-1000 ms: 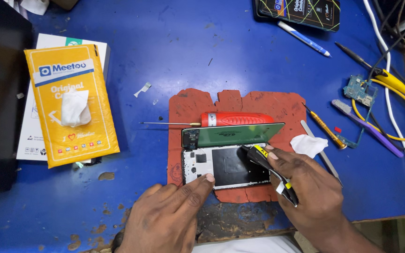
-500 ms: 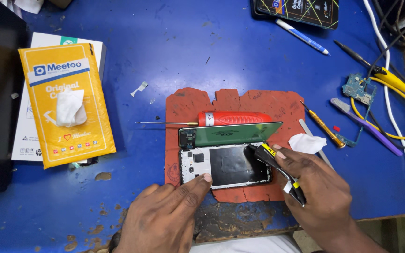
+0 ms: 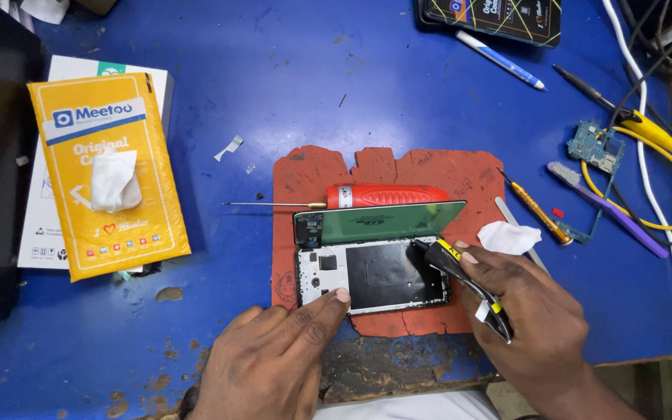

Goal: The person works on a disassembled smartphone at a repair bench. They apply adhesive from a tube along the phone frame, press the screen assembly onto the frame, press the edges together by hand, and finally wipe the phone body with a tissue.

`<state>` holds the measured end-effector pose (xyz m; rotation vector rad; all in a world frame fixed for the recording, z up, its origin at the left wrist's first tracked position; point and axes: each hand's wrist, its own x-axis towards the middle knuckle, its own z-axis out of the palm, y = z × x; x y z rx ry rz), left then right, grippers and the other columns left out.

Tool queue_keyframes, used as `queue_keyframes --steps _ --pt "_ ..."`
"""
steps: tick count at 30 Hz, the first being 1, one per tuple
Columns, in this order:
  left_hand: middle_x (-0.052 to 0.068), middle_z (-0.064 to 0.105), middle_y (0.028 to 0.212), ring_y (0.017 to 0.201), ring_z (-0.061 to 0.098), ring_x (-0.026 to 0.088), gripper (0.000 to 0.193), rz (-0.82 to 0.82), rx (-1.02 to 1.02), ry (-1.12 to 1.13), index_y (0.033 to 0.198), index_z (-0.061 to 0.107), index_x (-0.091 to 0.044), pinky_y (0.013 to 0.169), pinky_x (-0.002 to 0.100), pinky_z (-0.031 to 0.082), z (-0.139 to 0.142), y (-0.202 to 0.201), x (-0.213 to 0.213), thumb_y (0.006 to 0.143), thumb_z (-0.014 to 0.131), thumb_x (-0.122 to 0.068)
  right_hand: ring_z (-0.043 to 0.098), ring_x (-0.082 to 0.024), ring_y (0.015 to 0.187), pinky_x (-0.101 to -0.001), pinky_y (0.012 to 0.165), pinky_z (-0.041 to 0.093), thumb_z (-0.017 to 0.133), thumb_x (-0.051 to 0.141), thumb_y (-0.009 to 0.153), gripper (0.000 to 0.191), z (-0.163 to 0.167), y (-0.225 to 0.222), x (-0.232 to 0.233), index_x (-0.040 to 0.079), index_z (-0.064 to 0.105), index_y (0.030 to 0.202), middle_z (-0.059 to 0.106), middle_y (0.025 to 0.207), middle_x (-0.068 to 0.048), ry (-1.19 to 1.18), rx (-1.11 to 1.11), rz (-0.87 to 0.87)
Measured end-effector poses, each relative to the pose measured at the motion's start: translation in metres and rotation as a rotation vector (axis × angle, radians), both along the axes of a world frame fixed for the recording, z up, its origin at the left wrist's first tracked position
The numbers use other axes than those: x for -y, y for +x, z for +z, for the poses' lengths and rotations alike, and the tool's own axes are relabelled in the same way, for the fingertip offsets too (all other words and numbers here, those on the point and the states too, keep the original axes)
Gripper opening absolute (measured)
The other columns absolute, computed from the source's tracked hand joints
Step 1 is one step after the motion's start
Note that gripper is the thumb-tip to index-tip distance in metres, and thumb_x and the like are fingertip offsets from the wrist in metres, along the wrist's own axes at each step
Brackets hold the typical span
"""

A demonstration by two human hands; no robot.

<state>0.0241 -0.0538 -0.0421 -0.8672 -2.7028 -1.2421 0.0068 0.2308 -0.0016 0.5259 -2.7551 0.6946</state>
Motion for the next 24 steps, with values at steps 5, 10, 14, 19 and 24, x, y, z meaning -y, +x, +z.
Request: queue_keyframes --steps 5,10,14,19,24 --pt "0.013 0.074 0.116 0.072 0.064 0.018 0.065 0.004 -0.005 -0.004 0.130 0.065 0.002 0.063 0.037 0.047 0.0001 -0.0002 -0.0003 0.065 0.070 0.003 0.075 -0.032 0.107 -0.0386 0.089 0.061 0.076 -0.006 0.079 0.027 -0.0006 -0.0018 0.0014 -0.005 0.065 0.104 0.075 0.110 -0.019 0.013 -0.010 0.008" --pt "0.012 0.074 0.116 0.072 0.064 0.018 0.066 -0.001 -0.002 0.001 0.131 0.064 0.003 0.063 0.037 0.047 0.0004 -0.0004 0.0001 0.065 0.070 0.003 0.075 -0.032 0.106 -0.0379 0.089 0.061 0.075 -0.006 0.080 0.027 0.0019 -0.0014 -0.0008 -0.005 0.066 0.104 0.075 0.111 -0.019 0.024 -0.009 0.009" --pt "0.013 0.074 0.116 0.074 0.065 0.018 0.066 0.004 -0.005 0.004 0.130 0.064 0.003 0.063 0.036 0.046 0.0006 -0.0006 0.0002 0.065 0.069 0.003 0.075 -0.032 0.105 -0.0377 0.089 0.061 0.075 -0.006 0.081 0.027 0.0009 -0.0007 -0.0018 -0.005 0.066 0.107 0.075 0.111 -0.018 0.036 -0.017 -0.011" --pt "0.013 0.074 0.116 0.074 0.065 0.018 0.066 -0.001 -0.010 0.002 0.131 0.064 0.003 0.064 0.037 0.047 0.0002 -0.0008 0.0004 0.065 0.069 0.004 0.075 -0.031 0.104 -0.0375 0.088 0.061 0.075 -0.006 0.080 0.029 0.0012 0.0007 -0.0061 -0.006 0.067 0.108 0.075 0.110 -0.019 0.037 -0.013 -0.030" --pt "0.012 0.075 0.115 0.073 0.065 0.019 0.067 0.006 -0.002 -0.001 0.132 0.064 0.002 0.064 0.037 0.047 -0.0005 0.0007 -0.0009 0.065 0.068 0.004 0.076 -0.031 0.104 -0.0368 0.087 0.061 0.076 -0.006 0.081 0.025 0.0005 0.0019 -0.0081 -0.005 0.066 0.103 0.075 0.108 -0.018 0.036 -0.017 -0.049"
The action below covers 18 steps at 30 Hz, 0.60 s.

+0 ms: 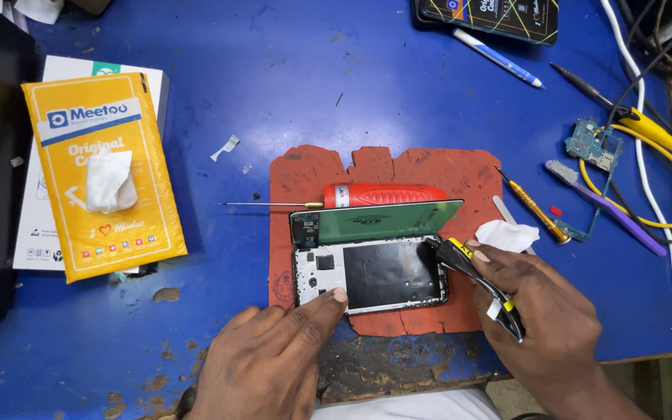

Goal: The person works on a disassembled smartphone at a repair bench. They apply adhesive from a tube along the phone frame, press the screen assembly onto the frame, press the edges together by hand, and finally wipe the phone body with a tissue.

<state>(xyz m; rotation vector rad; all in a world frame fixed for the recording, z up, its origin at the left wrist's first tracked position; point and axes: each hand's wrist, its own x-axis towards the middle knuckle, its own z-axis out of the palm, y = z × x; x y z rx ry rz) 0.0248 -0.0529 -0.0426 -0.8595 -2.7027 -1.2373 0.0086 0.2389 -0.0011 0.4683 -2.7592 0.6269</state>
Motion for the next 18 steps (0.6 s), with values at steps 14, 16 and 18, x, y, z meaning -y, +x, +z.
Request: queue_keyframes --steps 14,16,18 --pt "0.013 0.075 0.117 0.072 0.065 0.018 0.066 0.005 0.019 0.004 0.131 0.065 0.002 0.064 0.037 0.047 0.0011 -0.0007 -0.0002 0.065 0.069 0.005 0.076 -0.031 0.102 -0.0370 0.085 0.061 0.076 -0.005 0.081 0.024 0.0005 -0.0013 -0.0002 -0.004 0.065 0.103 0.075 0.109 -0.019 0.011 0.000 0.004" --pt "0.013 0.075 0.117 0.072 0.065 0.018 0.066 0.003 0.012 0.003 0.131 0.065 0.003 0.064 0.037 0.047 0.0010 -0.0009 -0.0006 0.065 0.069 0.004 0.076 -0.031 0.101 -0.0373 0.085 0.061 0.076 -0.005 0.081 0.025 0.0008 -0.0007 -0.0020 -0.005 0.066 0.104 0.075 0.108 -0.019 0.013 -0.002 -0.003" --pt "0.013 0.075 0.116 0.072 0.065 0.018 0.065 0.003 0.005 0.000 0.130 0.065 0.003 0.064 0.037 0.047 0.0008 -0.0012 -0.0005 0.065 0.069 0.004 0.076 -0.031 0.101 -0.0376 0.086 0.061 0.076 -0.004 0.081 0.024 0.0006 -0.0004 -0.0034 -0.005 0.066 0.104 0.075 0.108 -0.019 0.024 0.000 -0.009"
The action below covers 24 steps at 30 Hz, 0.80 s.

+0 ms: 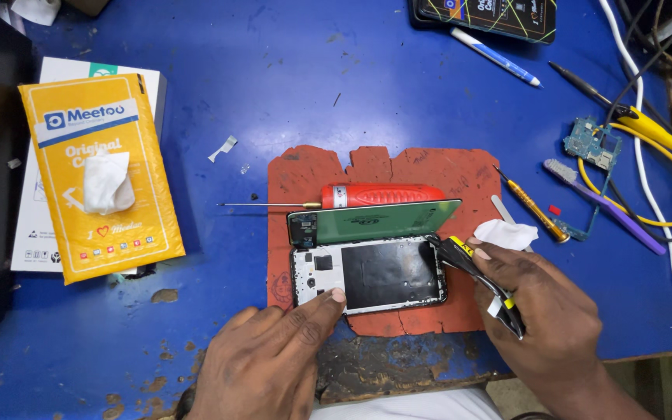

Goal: The person works on a disassembled smartphone at a repair bench. They apply adhesive from a tube along the phone frame, press the screen assembly onto the frame, press the edges together by hand, and finally wipe the phone body with a tissue.

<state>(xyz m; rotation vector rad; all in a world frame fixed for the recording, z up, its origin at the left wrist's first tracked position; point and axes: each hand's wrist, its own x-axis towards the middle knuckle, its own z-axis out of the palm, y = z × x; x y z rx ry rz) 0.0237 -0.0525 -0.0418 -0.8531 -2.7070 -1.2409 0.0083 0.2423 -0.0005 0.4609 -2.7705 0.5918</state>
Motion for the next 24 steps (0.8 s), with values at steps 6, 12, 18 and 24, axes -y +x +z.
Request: queue_keyframes --steps 6,12,18,24 --pt "0.013 0.075 0.115 0.072 0.065 0.018 0.066 0.000 0.004 -0.002 0.130 0.065 0.003 0.063 0.037 0.047 0.0005 0.0005 0.0001 0.065 0.069 0.005 0.076 -0.031 0.102 -0.0380 0.087 0.061 0.076 -0.003 0.081 0.025 0.0003 0.0013 -0.0053 -0.004 0.065 0.103 0.075 0.109 -0.018 0.014 0.000 -0.003" --pt "0.012 0.075 0.113 0.073 0.065 0.018 0.064 0.008 0.016 0.007 0.130 0.065 0.003 0.063 0.037 0.047 0.0014 0.0010 -0.0004 0.066 0.070 0.005 0.076 -0.031 0.102 -0.0371 0.087 0.061 0.076 -0.004 0.081 0.024 -0.0002 0.0030 -0.0091 -0.003 0.065 0.103 0.075 0.108 -0.017 0.024 -0.013 -0.015" --pt "0.012 0.075 0.111 0.072 0.066 0.018 0.064 0.006 0.032 0.007 0.131 0.065 0.002 0.063 0.037 0.047 0.0005 0.0011 -0.0011 0.067 0.070 0.005 0.076 -0.030 0.101 -0.0366 0.086 0.061 0.077 -0.003 0.082 0.025 -0.0001 0.0035 -0.0105 -0.004 0.065 0.105 0.075 0.107 -0.017 0.033 -0.026 -0.018" --pt "0.011 0.075 0.112 0.073 0.065 0.019 0.066 0.001 0.020 0.006 0.132 0.064 0.002 0.064 0.038 0.048 0.0004 0.0010 0.0002 0.067 0.070 0.004 0.076 -0.031 0.102 -0.0374 0.087 0.061 0.077 -0.003 0.081 0.025 0.0014 0.0038 -0.0093 -0.004 0.065 0.103 0.075 0.108 -0.017 0.028 -0.014 -0.011"
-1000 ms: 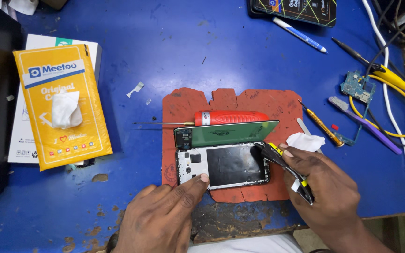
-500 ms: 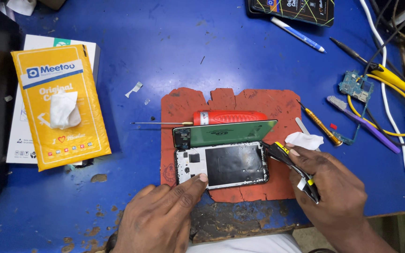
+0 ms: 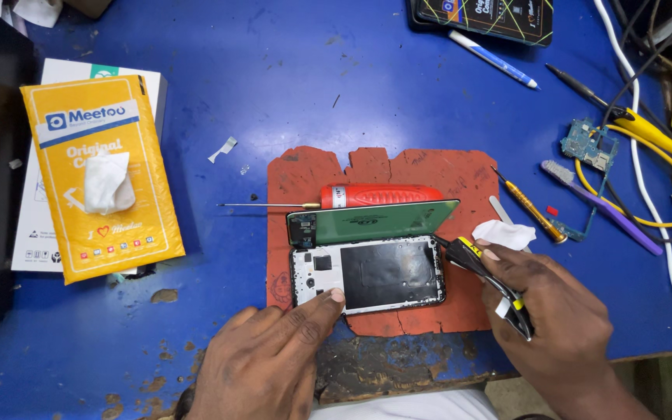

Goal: The person works on a disassembled smartphone at a repair bench. They apply adhesive from a tube along the phone frame, press the screen assembly onto the frame, press the edges together by hand, and finally wipe the phone body with a tissue.

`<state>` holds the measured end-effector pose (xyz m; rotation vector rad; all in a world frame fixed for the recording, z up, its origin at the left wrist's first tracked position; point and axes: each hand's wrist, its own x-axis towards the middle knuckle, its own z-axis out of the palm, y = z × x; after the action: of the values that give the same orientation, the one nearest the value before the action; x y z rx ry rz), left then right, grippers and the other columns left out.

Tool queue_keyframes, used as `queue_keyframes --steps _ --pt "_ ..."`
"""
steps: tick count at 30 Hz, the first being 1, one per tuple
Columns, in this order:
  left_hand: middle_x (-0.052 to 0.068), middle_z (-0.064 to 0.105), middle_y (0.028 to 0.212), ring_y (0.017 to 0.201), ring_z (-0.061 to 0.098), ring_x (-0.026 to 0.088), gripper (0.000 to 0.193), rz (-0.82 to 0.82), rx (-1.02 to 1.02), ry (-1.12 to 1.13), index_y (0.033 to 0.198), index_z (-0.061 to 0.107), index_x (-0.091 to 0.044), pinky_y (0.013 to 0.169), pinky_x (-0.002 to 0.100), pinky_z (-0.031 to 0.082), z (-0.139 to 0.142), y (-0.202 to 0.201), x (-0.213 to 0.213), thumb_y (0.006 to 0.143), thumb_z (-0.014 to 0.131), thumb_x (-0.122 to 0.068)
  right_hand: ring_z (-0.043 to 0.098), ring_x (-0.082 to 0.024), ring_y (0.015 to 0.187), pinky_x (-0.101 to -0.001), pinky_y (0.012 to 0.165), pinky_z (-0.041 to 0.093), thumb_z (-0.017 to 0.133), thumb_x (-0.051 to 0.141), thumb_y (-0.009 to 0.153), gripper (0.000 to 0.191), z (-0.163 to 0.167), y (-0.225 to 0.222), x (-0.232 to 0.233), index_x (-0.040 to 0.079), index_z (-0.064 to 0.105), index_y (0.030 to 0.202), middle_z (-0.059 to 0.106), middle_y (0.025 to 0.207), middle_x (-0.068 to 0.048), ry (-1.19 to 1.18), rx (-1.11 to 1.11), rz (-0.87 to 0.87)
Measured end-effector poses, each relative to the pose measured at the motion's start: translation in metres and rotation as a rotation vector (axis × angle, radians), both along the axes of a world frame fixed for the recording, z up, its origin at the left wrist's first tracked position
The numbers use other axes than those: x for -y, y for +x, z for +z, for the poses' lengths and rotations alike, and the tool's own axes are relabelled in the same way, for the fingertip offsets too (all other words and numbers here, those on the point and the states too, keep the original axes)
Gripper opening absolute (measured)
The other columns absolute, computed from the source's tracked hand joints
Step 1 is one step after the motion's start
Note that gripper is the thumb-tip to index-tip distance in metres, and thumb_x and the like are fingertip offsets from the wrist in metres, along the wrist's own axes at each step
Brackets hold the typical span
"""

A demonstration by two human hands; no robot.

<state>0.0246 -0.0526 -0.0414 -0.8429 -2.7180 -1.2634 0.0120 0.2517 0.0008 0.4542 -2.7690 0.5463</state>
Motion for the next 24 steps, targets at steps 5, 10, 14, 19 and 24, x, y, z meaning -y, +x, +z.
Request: queue_keyframes --steps 5,10,14,19,24 --pt "0.013 0.075 0.115 0.074 0.066 0.020 0.065 0.000 -0.026 -0.003 0.130 0.065 0.002 0.063 0.038 0.047 0.000 0.000 0.000 0.065 0.069 0.004 0.076 -0.030 0.103 -0.0374 0.088 0.060 0.077 -0.002 0.081 0.025 0.000 -0.002 -0.001 -0.003 0.064 0.102 0.075 0.109 -0.017 -0.003 0.016 0.005" --pt "0.013 0.075 0.115 0.072 0.065 0.018 0.066 0.004 -0.007 0.003 0.131 0.065 0.002 0.063 0.037 0.048 0.001 -0.001 -0.001 0.066 0.070 0.004 0.076 -0.030 0.101 -0.0369 0.086 0.060 0.077 -0.002 0.081 0.026 -0.001 -0.001 -0.002 -0.003 0.065 0.103 0.075 0.108 -0.017 0.004 -0.005 -0.001" --pt "0.012 0.075 0.113 0.072 0.065 0.018 0.065 0.006 -0.002 0.006 0.131 0.065 0.002 0.063 0.037 0.047 0.001 0.000 -0.001 0.067 0.070 0.005 0.076 -0.029 0.100 -0.0358 0.085 0.061 0.077 -0.002 0.082 0.024 0.001 0.001 -0.003 -0.003 0.064 0.102 0.075 0.107 -0.017 0.008 0.004 -0.011" --pt "0.012 0.075 0.112 0.072 0.065 0.020 0.067 -0.004 -0.018 0.005 0.131 0.065 0.002 0.063 0.038 0.047 -0.001 0.001 0.000 0.064 0.069 0.004 0.076 -0.024 0.096 -0.0348 0.083 0.060 0.076 -0.001 0.081 0.024 0.005 0.015 -0.003 -0.002 0.068 0.104 0.076 0.103 -0.016 -0.024 0.033 -0.156" --pt "0.010 0.075 0.110 0.074 0.067 0.018 0.064 -0.030 -0.011 0.049 0.131 0.065 0.002 0.065 0.036 0.047 0.001 -0.003 0.000 0.068 0.066 0.007 0.072 -0.024 0.086 -0.0361 0.073 0.055 0.074 -0.002 0.089 0.018 0.004 0.023 -0.026 -0.004 0.064 0.104 0.074 0.101 -0.018 -0.386 0.203 -0.437"
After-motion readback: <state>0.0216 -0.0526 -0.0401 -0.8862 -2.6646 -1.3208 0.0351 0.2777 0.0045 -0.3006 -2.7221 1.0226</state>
